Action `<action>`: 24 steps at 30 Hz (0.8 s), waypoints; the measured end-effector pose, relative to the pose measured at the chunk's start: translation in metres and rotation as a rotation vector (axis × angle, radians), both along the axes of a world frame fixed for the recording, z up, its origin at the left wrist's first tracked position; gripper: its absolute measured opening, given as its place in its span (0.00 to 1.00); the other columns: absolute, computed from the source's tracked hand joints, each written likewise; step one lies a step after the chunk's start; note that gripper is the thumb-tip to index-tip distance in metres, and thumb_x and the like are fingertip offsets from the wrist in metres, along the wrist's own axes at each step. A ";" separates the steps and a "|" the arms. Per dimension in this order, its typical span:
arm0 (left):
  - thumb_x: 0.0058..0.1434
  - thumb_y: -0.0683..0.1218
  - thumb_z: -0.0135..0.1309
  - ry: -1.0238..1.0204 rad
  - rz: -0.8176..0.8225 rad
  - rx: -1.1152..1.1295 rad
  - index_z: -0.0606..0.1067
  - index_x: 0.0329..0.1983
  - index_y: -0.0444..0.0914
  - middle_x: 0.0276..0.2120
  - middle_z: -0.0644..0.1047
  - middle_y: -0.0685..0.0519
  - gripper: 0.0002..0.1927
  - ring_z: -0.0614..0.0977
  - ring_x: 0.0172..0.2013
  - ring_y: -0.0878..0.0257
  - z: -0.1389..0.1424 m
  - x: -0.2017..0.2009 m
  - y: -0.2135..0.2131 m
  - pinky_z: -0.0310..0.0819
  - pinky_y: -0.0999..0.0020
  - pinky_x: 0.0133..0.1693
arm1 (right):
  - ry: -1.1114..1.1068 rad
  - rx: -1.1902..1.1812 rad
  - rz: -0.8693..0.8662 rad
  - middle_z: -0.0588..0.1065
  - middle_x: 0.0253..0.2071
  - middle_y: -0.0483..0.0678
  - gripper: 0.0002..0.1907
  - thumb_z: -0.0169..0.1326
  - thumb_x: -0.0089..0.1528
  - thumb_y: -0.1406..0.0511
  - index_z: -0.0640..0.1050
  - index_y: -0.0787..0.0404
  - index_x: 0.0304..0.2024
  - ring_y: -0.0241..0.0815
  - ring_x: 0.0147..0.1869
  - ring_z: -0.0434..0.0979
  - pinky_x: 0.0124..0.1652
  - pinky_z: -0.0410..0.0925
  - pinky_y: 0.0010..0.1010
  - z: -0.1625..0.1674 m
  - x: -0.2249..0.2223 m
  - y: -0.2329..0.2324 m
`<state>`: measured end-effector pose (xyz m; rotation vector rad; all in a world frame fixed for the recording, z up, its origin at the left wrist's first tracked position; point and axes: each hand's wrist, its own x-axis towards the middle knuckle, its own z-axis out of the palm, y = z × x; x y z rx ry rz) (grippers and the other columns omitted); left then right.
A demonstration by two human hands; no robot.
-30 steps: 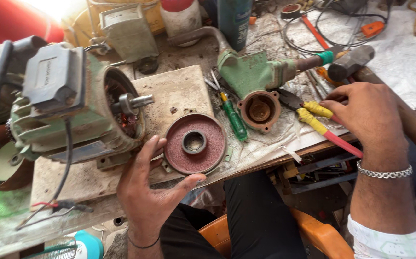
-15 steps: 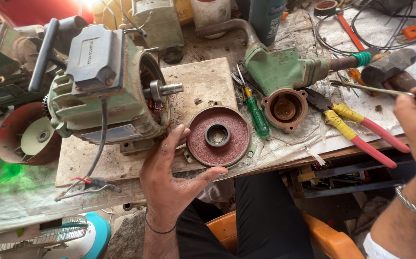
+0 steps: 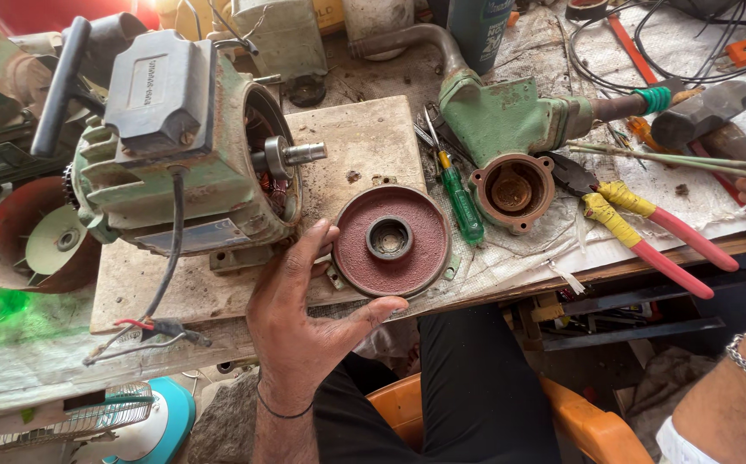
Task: The person disassembles a small green electric motor, removes the rotor and stator, and uses a hammer to tap the housing. They then reassemble the motor by inserting the rotor back into the stator and securing the end cap with the hammer.
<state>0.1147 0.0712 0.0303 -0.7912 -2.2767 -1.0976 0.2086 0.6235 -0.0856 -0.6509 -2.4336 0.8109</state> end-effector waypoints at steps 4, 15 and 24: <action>0.44 0.64 0.73 0.006 -0.011 0.002 0.71 0.63 0.33 0.52 0.81 0.44 0.49 0.85 0.54 0.54 0.000 -0.001 0.000 0.84 0.60 0.55 | -0.029 -0.043 0.014 0.76 0.34 0.54 0.08 0.48 0.74 0.70 0.75 0.70 0.47 0.41 0.35 0.76 0.39 0.71 0.31 0.004 -0.007 0.006; 0.45 0.65 0.72 0.005 -0.018 -0.003 0.70 0.64 0.34 0.52 0.81 0.44 0.49 0.84 0.55 0.54 -0.003 -0.001 0.000 0.84 0.59 0.55 | 0.191 0.075 0.100 0.75 0.41 0.53 0.06 0.49 0.79 0.71 0.72 0.69 0.47 0.40 0.45 0.77 0.48 0.73 0.26 0.032 -0.001 -0.051; 0.45 0.67 0.71 0.103 -0.050 -0.001 0.71 0.63 0.35 0.54 0.80 0.43 0.49 0.84 0.55 0.52 -0.007 -0.006 0.001 0.84 0.58 0.55 | 0.131 0.101 -0.017 0.78 0.42 0.52 0.05 0.62 0.72 0.72 0.79 0.67 0.49 0.43 0.45 0.77 0.45 0.71 0.34 0.039 -0.019 -0.076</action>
